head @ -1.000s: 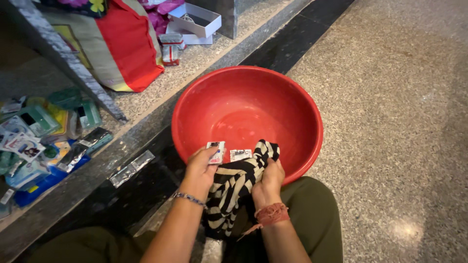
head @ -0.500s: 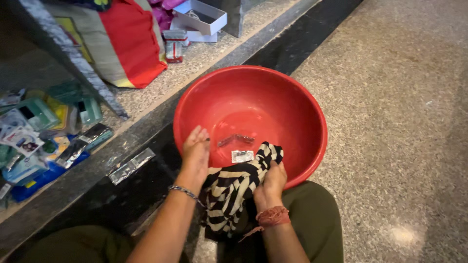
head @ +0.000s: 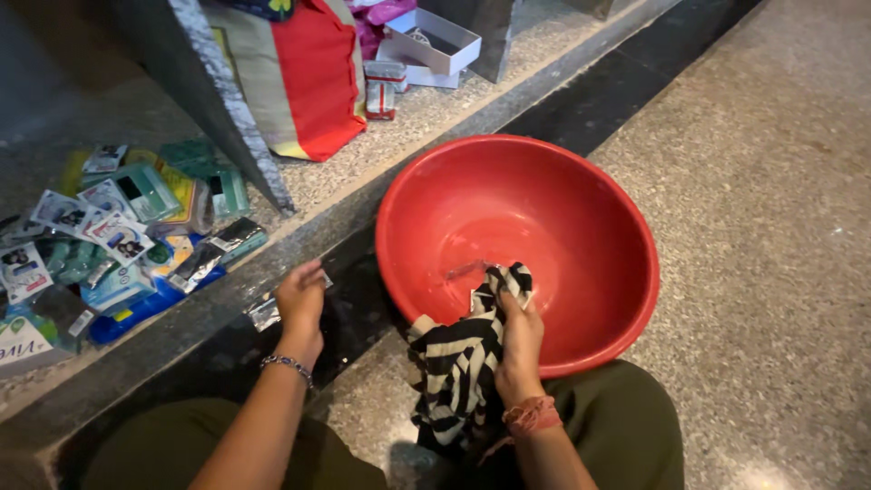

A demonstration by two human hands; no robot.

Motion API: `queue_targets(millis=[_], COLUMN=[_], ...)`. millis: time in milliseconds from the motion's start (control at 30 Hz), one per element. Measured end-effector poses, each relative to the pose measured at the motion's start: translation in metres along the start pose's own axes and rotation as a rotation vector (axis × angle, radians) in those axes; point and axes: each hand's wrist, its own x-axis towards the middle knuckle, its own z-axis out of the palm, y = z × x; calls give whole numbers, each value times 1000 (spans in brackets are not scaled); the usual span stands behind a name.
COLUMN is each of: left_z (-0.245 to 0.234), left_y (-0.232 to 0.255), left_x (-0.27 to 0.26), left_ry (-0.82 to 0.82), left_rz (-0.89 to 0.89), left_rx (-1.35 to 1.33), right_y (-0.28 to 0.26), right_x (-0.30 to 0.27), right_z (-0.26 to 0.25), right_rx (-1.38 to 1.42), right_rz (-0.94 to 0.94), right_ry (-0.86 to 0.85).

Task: The person sits on the floor and wipes small sealed packets with a striped cloth, then places them into a red basin. The person repeats this process for several packets from a pile on the floor.

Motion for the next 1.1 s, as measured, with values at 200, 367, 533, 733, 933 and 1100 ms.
queue_targets(millis=[200,367,533,733,933,1100], left_z=[-49,-58,-62,-56,-44,-42], left_y=[-16,-15,-29,-26,-9,-12], left_x=[-1,9,18,2,8,7], left_ry=[-43,-91,-130,-77,-102,-55], left_rz=[58,208,273,248,-11,42], left_rx=[891,1177,1286,1332,1337,1326], right_y=[34,33,33,41,44,46], right_x=[18,11,5,12,9,11], right_z=[-4,-3,3,-4,-5,-8], right_rx=[-412,-478,-467,-511,-491,-484], right_rz=[-328,-351,-314,-303,-265,-297], right_ry=[-33,-38,-29,7,31,1])
